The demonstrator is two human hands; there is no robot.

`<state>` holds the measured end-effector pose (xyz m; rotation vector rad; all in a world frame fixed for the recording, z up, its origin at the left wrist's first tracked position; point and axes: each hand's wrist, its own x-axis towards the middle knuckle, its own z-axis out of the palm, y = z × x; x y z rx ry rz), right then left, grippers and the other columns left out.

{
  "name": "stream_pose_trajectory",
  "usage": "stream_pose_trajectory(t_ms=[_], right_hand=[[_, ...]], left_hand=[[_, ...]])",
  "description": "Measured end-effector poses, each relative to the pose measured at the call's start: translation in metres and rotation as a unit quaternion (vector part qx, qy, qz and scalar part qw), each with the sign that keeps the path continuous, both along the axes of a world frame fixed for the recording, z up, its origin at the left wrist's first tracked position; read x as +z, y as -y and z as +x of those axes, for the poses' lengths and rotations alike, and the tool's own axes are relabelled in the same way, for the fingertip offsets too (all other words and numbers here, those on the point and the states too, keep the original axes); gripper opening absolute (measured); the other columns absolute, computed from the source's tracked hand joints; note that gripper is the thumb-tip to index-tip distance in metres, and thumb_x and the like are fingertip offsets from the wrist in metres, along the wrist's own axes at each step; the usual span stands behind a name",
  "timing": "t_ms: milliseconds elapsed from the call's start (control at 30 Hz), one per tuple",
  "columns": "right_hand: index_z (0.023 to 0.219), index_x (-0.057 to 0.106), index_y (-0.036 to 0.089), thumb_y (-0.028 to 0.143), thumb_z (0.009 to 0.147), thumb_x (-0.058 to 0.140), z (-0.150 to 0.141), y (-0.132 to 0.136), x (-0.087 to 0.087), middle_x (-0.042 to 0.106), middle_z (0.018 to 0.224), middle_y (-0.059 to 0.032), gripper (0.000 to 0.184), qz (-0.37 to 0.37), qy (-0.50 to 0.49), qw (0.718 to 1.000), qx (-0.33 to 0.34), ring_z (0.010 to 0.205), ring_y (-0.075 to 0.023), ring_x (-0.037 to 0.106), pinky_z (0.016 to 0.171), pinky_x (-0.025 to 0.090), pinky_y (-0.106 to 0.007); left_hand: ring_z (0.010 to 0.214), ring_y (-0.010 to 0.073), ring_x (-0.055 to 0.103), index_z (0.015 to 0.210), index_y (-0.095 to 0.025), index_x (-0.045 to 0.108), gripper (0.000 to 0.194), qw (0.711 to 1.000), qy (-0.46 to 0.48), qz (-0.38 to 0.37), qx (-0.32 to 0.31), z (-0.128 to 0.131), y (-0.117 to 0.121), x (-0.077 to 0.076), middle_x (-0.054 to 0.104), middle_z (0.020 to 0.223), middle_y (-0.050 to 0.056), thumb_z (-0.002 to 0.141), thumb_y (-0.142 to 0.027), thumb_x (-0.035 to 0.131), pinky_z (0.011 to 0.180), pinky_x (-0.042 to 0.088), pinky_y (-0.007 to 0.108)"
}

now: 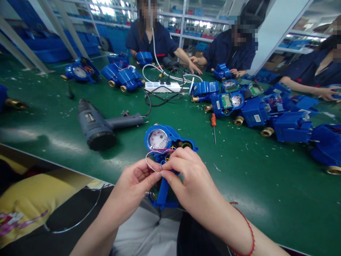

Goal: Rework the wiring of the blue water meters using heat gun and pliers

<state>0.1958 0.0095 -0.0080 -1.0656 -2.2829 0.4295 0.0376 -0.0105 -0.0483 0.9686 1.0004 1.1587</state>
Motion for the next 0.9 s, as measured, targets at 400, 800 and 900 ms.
stream_pose_trajectory(t_ms=[400,800,900], right_hand=[[0.078,0.048,0.019,0.013,0.094,0.045,-0.007,-0.007,-0.002,0.051,0.083,-0.0034,0.017,-0.010,0.012,1.000,0.021,0.080,-0.0166,0.047,0.069,0.043,-0.030],[0.088,0.057,0.020,0.011,0.093,0.048,0.001,0.000,-0.004,0.057,0.086,-0.0027,0.013,0.010,-0.033,0.999,-0.007,0.080,-0.0130,0.057,0.069,0.047,-0.025],[0.095,0.062,0.019,0.014,0.091,0.053,-0.005,0.005,-0.010,0.061,0.089,-0.0038,0.011,0.008,-0.049,0.999,-0.014,0.084,-0.0141,0.059,0.070,0.049,-0.025]], left_hand=[[0.054,0.0104,0.045,0.074,-0.017,0.059,0.015,0.996,-0.082,0.028,-0.016,-0.004,-0.002,-0.001,0.054,0.063,-0.003,0.081,-0.029,0.062,0.051,0.035,0.023],[0.053,0.0093,0.044,0.075,-0.020,0.059,0.011,0.988,-0.121,0.098,-0.020,-0.002,0.000,-0.005,0.051,0.063,-0.004,0.085,-0.025,0.060,0.051,0.035,0.022],[0.056,0.0097,0.046,0.075,-0.020,0.059,0.014,0.981,-0.144,0.131,-0.014,-0.003,0.001,-0.005,0.053,0.067,-0.003,0.087,-0.026,0.059,0.053,0.036,0.022]])
